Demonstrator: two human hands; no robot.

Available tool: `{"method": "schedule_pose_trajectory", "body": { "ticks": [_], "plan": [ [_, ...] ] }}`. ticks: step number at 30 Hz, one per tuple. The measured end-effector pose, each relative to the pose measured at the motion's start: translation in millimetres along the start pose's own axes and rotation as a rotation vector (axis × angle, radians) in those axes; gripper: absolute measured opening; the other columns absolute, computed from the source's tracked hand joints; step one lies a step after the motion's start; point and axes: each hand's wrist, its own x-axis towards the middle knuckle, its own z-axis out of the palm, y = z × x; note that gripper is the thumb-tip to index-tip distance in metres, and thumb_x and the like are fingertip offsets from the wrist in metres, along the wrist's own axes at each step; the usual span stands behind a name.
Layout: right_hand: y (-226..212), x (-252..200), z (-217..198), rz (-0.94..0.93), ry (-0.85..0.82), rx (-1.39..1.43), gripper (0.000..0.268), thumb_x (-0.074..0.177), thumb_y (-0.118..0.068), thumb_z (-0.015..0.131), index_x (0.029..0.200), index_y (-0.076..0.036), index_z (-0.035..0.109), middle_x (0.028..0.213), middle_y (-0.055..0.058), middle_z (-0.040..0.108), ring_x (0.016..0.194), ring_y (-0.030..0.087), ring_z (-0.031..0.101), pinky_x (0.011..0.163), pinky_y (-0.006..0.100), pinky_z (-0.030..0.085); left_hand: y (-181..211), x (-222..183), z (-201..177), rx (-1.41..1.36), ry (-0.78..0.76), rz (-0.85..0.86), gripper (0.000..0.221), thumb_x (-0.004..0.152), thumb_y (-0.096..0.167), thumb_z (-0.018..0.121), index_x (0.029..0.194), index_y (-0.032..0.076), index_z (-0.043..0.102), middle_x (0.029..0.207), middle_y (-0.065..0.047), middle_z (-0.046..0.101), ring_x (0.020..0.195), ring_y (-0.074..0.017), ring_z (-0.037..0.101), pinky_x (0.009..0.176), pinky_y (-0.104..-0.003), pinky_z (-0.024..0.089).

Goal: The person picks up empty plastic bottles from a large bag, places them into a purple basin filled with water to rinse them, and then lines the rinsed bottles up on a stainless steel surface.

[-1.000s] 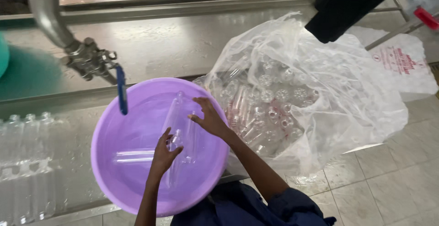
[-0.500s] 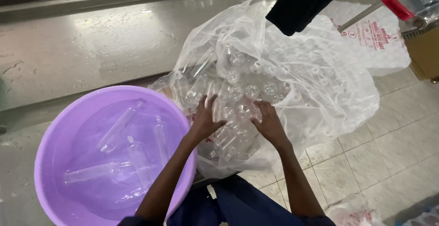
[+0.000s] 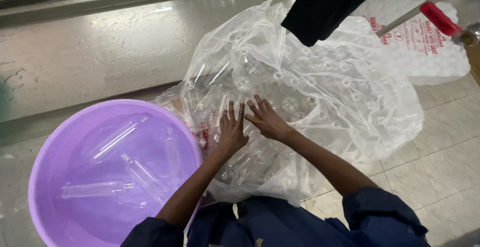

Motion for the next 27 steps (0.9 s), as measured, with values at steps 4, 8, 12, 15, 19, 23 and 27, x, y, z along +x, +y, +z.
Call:
{"method": "schedule_pose_trajectory", "body": {
  "ticks": [4, 8, 12, 15, 19, 23, 27],
  "plan": [
    [10.7, 5.0, -50.9, -0.102, 0.011, -0.061, 0.112, 0.049, -0.042, 0.107, 0.144, -0.026, 0.051, 0.172, 0.026, 0.031, 0.154, 0.056, 0.037, 0.116, 0.057, 0.043, 6.6, -4.0, -0.9, 0.040, 0.067, 0.016, 0.141, 0.070, 0.031, 0.099, 0.178, 0.014, 0.009, 0.176, -0.035, 0.011, 0.144, -0.0589, 0.039, 0.118, -0.063, 0.038],
    [16.6, 11.0, -72.5, -0.094, 0.028, 0.031, 0.089, 0.056, -0.046, 0.105, 0.131, -0.026, 0.060, 0.169, 0.026, 0.036, 0.148, 0.053, 0.046, 0.106, 0.054, 0.048, 15.2, -4.4, 4.9, 0.003, 0.147, -0.014, 0.140, 0.071, 0.024, 0.098, 0.179, 0.017, 0.008, 0.173, -0.038, 0.015, 0.138, -0.0596, 0.046, 0.114, -0.061, 0.042],
    [23.0, 13.4, -49.2, -0.085, -0.064, 0.054, 0.104, 0.057, -0.043, 0.105, 0.147, -0.031, 0.053, 0.161, 0.028, 0.042, 0.147, 0.053, 0.047, 0.109, 0.052, 0.049, 12.6, -0.8, 19.8, -0.003, 0.138, -0.067, 0.132, 0.073, 0.017, 0.095, 0.177, 0.009, 0.012, 0.168, -0.037, 0.026, 0.138, -0.0578, 0.049, 0.099, -0.054, 0.060],
    [16.9, 7.9, -52.2, -0.072, -0.065, 0.011, 0.107, 0.055, -0.044, 0.106, 0.148, -0.032, 0.053, 0.160, 0.027, 0.042, 0.146, 0.052, 0.047, 0.110, 0.051, 0.050, 3.0, -7.1, 21.0, -0.166, 0.129, -0.053, 0.125, 0.073, 0.017, 0.093, 0.174, 0.006, 0.021, 0.171, -0.037, 0.018, 0.143, -0.0625, 0.039, 0.094, -0.062, 0.062],
    [5.2, -14.6, -106.4, -0.047, 0.019, 0.074, 0.096, 0.058, -0.040, 0.105, 0.142, -0.025, 0.061, 0.158, 0.029, 0.045, 0.145, 0.055, 0.048, 0.104, 0.054, 0.053, 8.5, -32.5, -21.1, -0.256, 0.135, -0.098, 0.112, 0.076, 0.019, 0.090, 0.171, 0.009, 0.032, 0.172, -0.030, 0.021, 0.147, -0.0584, 0.035, 0.092, -0.063, 0.065],
    [-20.5, -37.0, -176.5, -0.027, 0.226, 0.213, 0.076, 0.059, -0.041, 0.101, 0.122, -0.012, 0.069, 0.159, 0.034, 0.044, 0.147, 0.057, 0.047, 0.113, 0.059, 0.046, 0.9, -90.5, -73.0, -0.358, 0.206, -0.144, 0.117, 0.074, 0.030, 0.089, 0.174, 0.018, 0.029, 0.173, -0.025, 0.023, 0.152, -0.0571, 0.033, 0.109, -0.069, 0.049],
    [-74.0, -56.6, -263.3, 0.133, 0.385, 0.240, 0.067, 0.071, -0.051, 0.093, 0.123, -0.014, 0.072, 0.163, 0.031, 0.043, 0.153, 0.051, 0.044, 0.124, 0.058, 0.043, -15.3, -186.1, -141.7, -0.608, 0.416, -0.180, 0.118, 0.070, 0.028, 0.093, 0.172, 0.014, 0.033, 0.171, -0.031, 0.025, 0.152, -0.0628, 0.033, 0.118, -0.064, 0.046]
  ]
}}
